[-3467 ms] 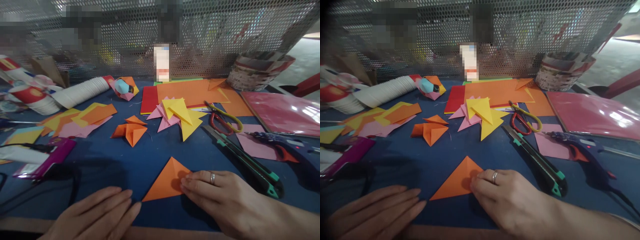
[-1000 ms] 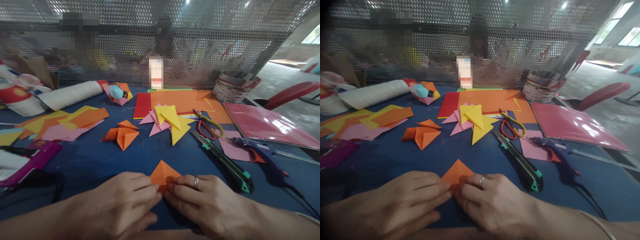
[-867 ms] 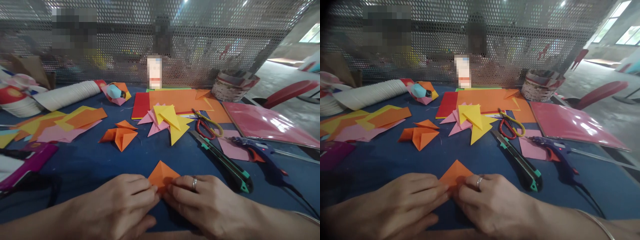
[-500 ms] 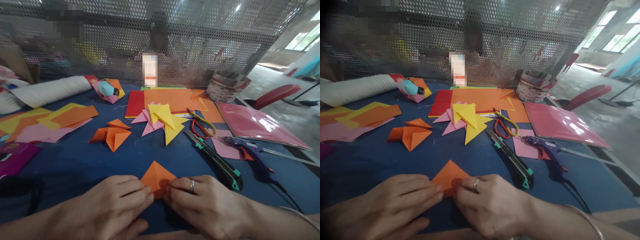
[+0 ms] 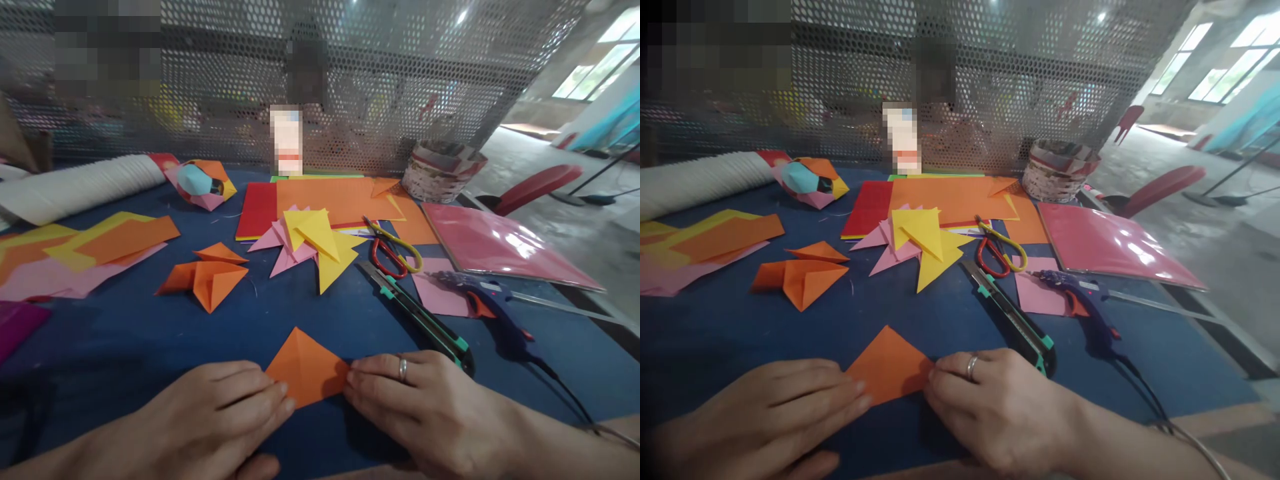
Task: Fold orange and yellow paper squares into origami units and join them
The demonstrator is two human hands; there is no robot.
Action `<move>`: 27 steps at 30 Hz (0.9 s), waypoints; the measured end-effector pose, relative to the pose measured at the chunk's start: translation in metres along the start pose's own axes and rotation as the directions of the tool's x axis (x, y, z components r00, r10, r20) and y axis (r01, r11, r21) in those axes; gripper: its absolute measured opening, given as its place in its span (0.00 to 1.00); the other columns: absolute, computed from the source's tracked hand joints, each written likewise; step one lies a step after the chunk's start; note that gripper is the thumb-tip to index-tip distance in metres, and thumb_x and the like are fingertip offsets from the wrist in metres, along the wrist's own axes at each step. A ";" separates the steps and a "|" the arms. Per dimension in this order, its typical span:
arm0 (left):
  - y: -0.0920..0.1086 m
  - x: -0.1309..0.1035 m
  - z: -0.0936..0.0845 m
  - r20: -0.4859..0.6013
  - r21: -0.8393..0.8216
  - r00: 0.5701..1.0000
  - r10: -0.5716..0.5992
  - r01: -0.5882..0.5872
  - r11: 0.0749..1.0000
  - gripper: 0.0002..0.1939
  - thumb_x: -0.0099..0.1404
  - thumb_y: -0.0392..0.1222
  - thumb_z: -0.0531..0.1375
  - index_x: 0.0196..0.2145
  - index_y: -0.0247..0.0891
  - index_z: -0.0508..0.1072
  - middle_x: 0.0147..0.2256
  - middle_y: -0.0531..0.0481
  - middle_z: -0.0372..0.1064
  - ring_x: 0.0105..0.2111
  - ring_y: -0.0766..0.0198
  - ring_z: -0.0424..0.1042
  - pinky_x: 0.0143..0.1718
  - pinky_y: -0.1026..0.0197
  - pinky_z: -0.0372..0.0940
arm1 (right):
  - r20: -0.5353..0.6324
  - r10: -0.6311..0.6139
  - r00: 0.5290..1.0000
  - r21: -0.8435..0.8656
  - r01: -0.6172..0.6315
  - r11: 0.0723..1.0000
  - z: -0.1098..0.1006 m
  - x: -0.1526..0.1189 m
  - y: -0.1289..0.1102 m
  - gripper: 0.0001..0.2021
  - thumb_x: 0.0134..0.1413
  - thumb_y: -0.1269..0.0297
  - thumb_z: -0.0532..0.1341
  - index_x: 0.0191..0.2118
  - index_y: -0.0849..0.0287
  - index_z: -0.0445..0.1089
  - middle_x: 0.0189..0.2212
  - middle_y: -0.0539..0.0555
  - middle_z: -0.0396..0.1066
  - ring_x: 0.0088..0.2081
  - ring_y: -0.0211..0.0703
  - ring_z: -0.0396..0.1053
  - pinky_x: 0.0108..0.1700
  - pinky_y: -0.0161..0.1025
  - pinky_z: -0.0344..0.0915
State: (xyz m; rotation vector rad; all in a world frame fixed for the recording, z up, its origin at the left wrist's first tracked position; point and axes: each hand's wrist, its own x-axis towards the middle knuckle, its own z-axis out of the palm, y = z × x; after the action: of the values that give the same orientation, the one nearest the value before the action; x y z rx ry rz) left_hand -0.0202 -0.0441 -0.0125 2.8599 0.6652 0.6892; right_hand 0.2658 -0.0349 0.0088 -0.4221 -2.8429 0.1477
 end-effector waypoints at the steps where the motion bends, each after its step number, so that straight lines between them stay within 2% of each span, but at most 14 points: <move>1: -0.001 -0.003 0.002 -0.009 0.017 1.000 0.010 -0.010 1.000 0.13 0.68 0.39 0.54 0.49 0.39 0.70 0.39 0.52 0.75 0.38 0.65 0.73 0.41 0.66 0.70 | -0.004 0.006 1.000 -0.011 -0.006 1.000 0.000 -0.001 0.000 0.18 0.66 0.71 0.43 0.51 0.70 0.67 0.41 0.61 0.74 0.46 0.45 0.70 0.42 0.37 0.71; 5: -0.004 -0.015 0.007 -0.016 0.094 0.998 0.056 -0.055 0.994 0.16 0.68 0.39 0.56 0.52 0.37 0.69 0.42 0.51 0.75 0.43 0.64 0.72 0.49 0.65 0.67 | -0.018 0.019 1.000 -0.019 -0.020 1.000 0.001 -0.008 0.000 0.19 0.67 0.71 0.43 0.50 0.70 0.68 0.40 0.61 0.74 0.46 0.45 0.71 0.42 0.38 0.71; 10: -0.006 -0.018 0.010 -0.019 0.134 0.996 0.092 -0.088 0.987 0.16 0.67 0.38 0.57 0.52 0.36 0.69 0.42 0.52 0.75 0.44 0.65 0.72 0.53 0.65 0.64 | -0.038 0.040 0.998 -0.048 -0.042 0.998 0.000 -0.014 0.000 0.19 0.67 0.71 0.43 0.49 0.70 0.69 0.41 0.60 0.75 0.48 0.45 0.70 0.43 0.38 0.72; 13: -0.004 -0.010 0.008 -0.062 0.100 0.994 0.086 -0.080 0.992 0.16 0.67 0.36 0.56 0.52 0.37 0.69 0.40 0.53 0.75 0.41 0.66 0.73 0.50 0.66 0.66 | -0.046 0.044 0.998 -0.070 -0.047 0.996 -0.002 -0.016 0.000 0.18 0.66 0.72 0.45 0.49 0.70 0.69 0.41 0.59 0.75 0.46 0.46 0.71 0.41 0.39 0.73; 19: 0.002 0.008 0.002 -0.125 -0.022 0.992 0.029 -0.032 0.999 0.19 0.67 0.34 0.53 0.56 0.41 0.65 0.33 0.55 0.76 0.30 0.66 0.72 0.35 0.67 0.68 | -0.075 0.076 0.994 -0.099 -0.083 0.992 -0.001 -0.021 -0.002 0.16 0.65 0.72 0.46 0.46 0.70 0.70 0.41 0.59 0.75 0.44 0.47 0.72 0.38 0.39 0.73; 22: 0.002 0.007 0.002 -0.149 -0.018 0.988 0.040 -0.043 0.999 0.20 0.67 0.34 0.54 0.56 0.41 0.65 0.35 0.56 0.76 0.32 0.66 0.73 0.37 0.67 0.68 | -0.093 0.100 0.991 -0.087 -0.108 0.990 0.002 -0.023 -0.003 0.15 0.63 0.74 0.48 0.46 0.69 0.70 0.40 0.59 0.76 0.44 0.47 0.72 0.38 0.38 0.72; 27: -0.001 0.000 0.002 -0.057 0.010 0.997 0.047 -0.046 0.999 0.15 0.67 0.34 0.54 0.51 0.39 0.69 0.38 0.52 0.76 0.37 0.65 0.73 0.40 0.67 0.67 | -0.112 0.218 0.969 0.005 -0.219 0.976 -0.006 -0.012 -0.007 0.15 0.56 0.77 0.49 0.41 0.64 0.72 0.37 0.58 0.75 0.38 0.44 0.72 0.35 0.39 0.71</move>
State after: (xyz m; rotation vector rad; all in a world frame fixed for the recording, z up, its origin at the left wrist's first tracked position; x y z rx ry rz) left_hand -0.0199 -0.0429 -0.0143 2.8823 0.6129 0.7791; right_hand 0.2769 -0.0444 0.0126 -0.7223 -2.6815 0.1509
